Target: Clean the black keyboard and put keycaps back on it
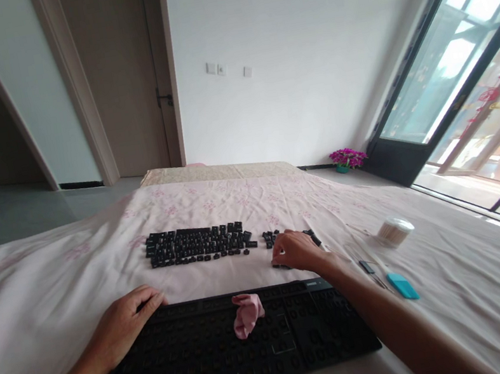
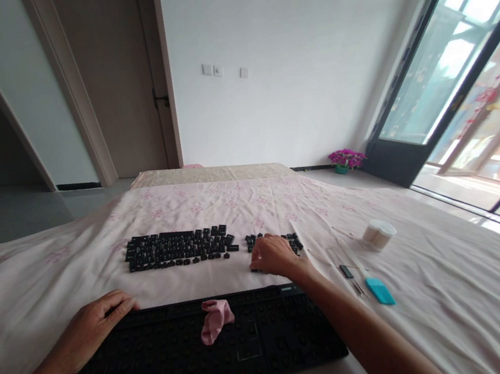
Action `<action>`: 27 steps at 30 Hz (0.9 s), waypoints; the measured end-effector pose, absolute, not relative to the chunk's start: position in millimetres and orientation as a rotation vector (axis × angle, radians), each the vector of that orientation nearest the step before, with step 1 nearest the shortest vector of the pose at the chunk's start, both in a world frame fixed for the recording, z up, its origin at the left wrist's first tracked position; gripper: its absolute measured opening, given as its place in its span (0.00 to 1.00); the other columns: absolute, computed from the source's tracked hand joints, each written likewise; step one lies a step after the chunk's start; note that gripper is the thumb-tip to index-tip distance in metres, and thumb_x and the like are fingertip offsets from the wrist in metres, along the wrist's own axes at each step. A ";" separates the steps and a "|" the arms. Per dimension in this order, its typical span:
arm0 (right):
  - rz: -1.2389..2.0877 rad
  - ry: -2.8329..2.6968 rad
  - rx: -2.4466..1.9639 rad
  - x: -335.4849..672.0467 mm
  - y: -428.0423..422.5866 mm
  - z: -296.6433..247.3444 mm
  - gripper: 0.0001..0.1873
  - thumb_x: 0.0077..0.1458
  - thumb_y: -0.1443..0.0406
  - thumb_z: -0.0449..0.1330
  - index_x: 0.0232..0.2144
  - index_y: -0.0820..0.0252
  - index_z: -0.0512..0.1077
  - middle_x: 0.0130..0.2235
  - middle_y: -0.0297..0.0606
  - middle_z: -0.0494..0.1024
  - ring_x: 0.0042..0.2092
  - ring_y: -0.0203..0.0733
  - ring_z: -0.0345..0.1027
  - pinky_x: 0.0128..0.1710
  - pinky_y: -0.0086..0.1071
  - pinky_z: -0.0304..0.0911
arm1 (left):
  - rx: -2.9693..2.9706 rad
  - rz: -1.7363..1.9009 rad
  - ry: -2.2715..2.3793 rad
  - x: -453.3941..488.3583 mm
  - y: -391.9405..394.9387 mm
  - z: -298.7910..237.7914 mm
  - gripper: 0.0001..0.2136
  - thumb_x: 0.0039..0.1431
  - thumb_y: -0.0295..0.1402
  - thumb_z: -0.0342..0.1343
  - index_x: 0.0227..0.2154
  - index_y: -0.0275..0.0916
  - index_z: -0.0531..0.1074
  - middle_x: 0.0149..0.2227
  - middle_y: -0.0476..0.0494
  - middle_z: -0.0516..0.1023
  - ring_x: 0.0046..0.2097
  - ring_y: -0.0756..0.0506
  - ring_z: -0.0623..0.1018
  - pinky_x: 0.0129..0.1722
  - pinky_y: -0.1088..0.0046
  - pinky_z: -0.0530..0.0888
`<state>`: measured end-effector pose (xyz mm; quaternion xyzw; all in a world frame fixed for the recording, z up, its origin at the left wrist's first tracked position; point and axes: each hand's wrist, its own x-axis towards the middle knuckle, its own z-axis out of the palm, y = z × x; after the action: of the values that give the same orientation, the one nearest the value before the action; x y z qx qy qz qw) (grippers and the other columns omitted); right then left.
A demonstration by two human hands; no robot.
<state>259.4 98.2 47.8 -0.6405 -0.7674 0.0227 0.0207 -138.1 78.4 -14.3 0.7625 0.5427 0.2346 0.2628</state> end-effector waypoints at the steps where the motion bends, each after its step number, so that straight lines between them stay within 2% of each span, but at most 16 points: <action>1: 0.050 -2.370 -1.967 258.8 100.0 47.6 0.07 0.48 0.57 0.64 0.29 0.49 0.80 0.38 0.33 0.80 0.45 0.43 0.68 0.39 0.29 0.57 | 2.059 0.635 1.469 -138.1 78.7 -14.6 0.19 0.61 0.48 0.45 0.29 0.42 0.75 0.34 0.49 0.78 0.39 0.44 0.75 0.40 0.75 0.69; 13: 0.021 -2.235 -1.943 263.2 109.2 45.6 0.10 0.54 0.57 0.59 0.32 0.50 0.79 0.41 0.34 0.79 0.45 0.43 0.67 0.40 0.29 0.56 | 2.058 0.624 1.485 -136.7 76.0 -11.5 0.19 0.61 0.49 0.44 0.29 0.42 0.74 0.33 0.50 0.78 0.39 0.44 0.75 0.39 0.76 0.68; 18: 0.068 -2.302 -2.031 271.6 96.2 55.6 0.08 0.48 0.55 0.63 0.30 0.48 0.80 0.39 0.34 0.79 0.45 0.46 0.67 0.40 0.32 0.56 | 2.057 0.633 1.483 -137.3 75.9 -12.0 0.20 0.61 0.49 0.44 0.29 0.42 0.74 0.33 0.50 0.78 0.39 0.45 0.75 0.40 0.76 0.68; 22: 0.077 -2.381 -2.076 271.7 89.9 53.7 0.07 0.44 0.58 0.66 0.29 0.49 0.80 0.37 0.35 0.79 0.45 0.46 0.66 0.40 0.32 0.56 | 2.061 0.630 1.476 -138.0 76.7 -13.0 0.19 0.61 0.48 0.44 0.29 0.42 0.74 0.34 0.50 0.78 0.39 0.45 0.75 0.40 0.76 0.68; 27: 0.039 -2.343 -2.037 271.3 95.0 48.5 0.05 0.44 0.60 0.66 0.28 0.50 0.80 0.37 0.34 0.79 0.44 0.45 0.66 0.39 0.31 0.56 | 2.057 0.631 1.473 -137.5 78.0 -14.1 0.19 0.61 0.48 0.45 0.29 0.41 0.74 0.33 0.50 0.77 0.39 0.45 0.75 0.40 0.76 0.68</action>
<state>271.3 95.0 48.5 -0.6560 -0.7544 0.0126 0.0183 -137.5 78.0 -14.1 0.7609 0.5450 0.2333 0.2637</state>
